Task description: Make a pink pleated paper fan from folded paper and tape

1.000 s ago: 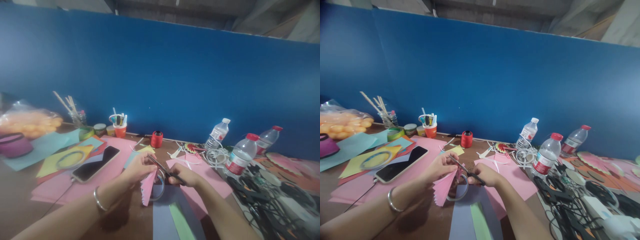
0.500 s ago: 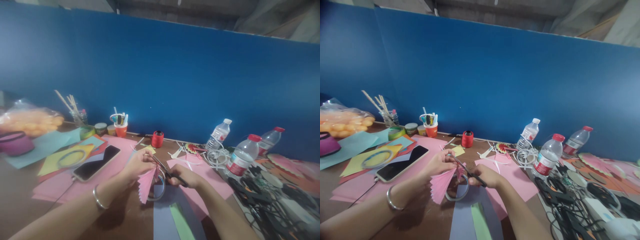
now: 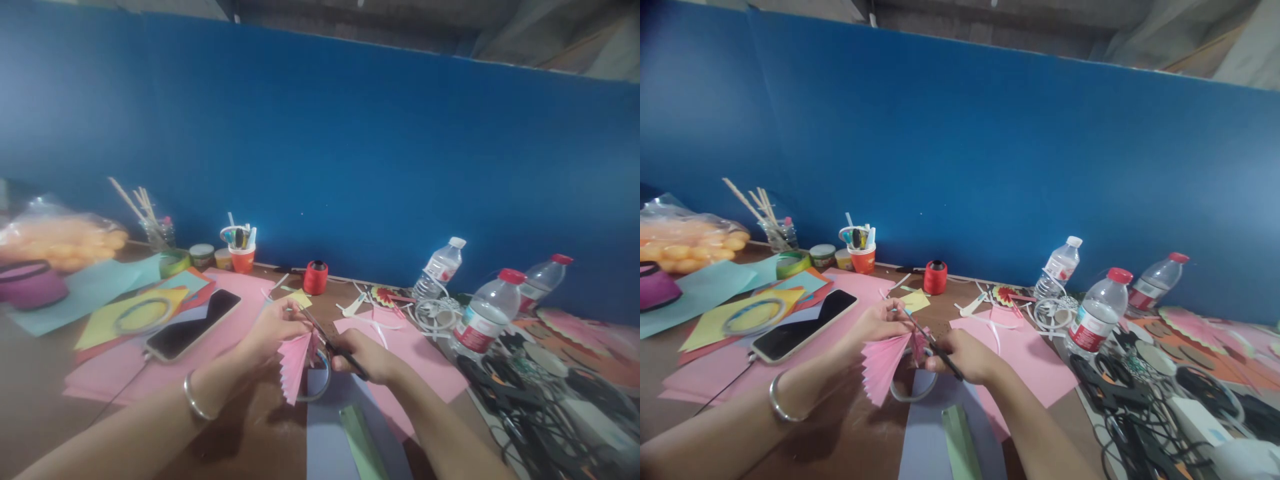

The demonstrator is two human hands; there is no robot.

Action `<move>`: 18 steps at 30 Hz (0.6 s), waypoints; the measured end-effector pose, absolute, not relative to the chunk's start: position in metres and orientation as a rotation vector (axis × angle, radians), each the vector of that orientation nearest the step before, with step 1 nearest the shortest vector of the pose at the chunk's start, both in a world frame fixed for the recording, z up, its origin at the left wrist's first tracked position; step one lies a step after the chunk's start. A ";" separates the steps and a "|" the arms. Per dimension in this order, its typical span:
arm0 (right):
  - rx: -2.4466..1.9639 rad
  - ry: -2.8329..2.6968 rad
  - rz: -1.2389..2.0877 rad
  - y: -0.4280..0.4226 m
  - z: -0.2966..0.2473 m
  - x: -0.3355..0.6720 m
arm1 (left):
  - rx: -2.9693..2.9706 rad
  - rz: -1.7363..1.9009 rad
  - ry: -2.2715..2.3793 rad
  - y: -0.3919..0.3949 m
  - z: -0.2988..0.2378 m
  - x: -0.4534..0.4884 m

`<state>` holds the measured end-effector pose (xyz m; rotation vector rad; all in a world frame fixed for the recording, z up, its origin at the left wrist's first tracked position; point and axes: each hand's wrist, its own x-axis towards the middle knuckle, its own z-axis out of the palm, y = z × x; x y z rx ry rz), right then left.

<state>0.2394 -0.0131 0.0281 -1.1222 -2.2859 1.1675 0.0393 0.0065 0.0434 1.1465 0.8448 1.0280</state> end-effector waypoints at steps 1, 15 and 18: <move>-1.112 -2.278 1.163 -0.014 0.028 0.239 | 1.147 1.034 0.860 0.006 0.044 0.039; -1.235 -2.200 1.128 -0.015 0.031 0.236 | 1.146 1.025 0.845 -0.004 0.056 0.038; -1.208 -2.187 1.160 -0.015 0.028 0.237 | 1.149 1.044 0.842 -0.003 0.055 0.038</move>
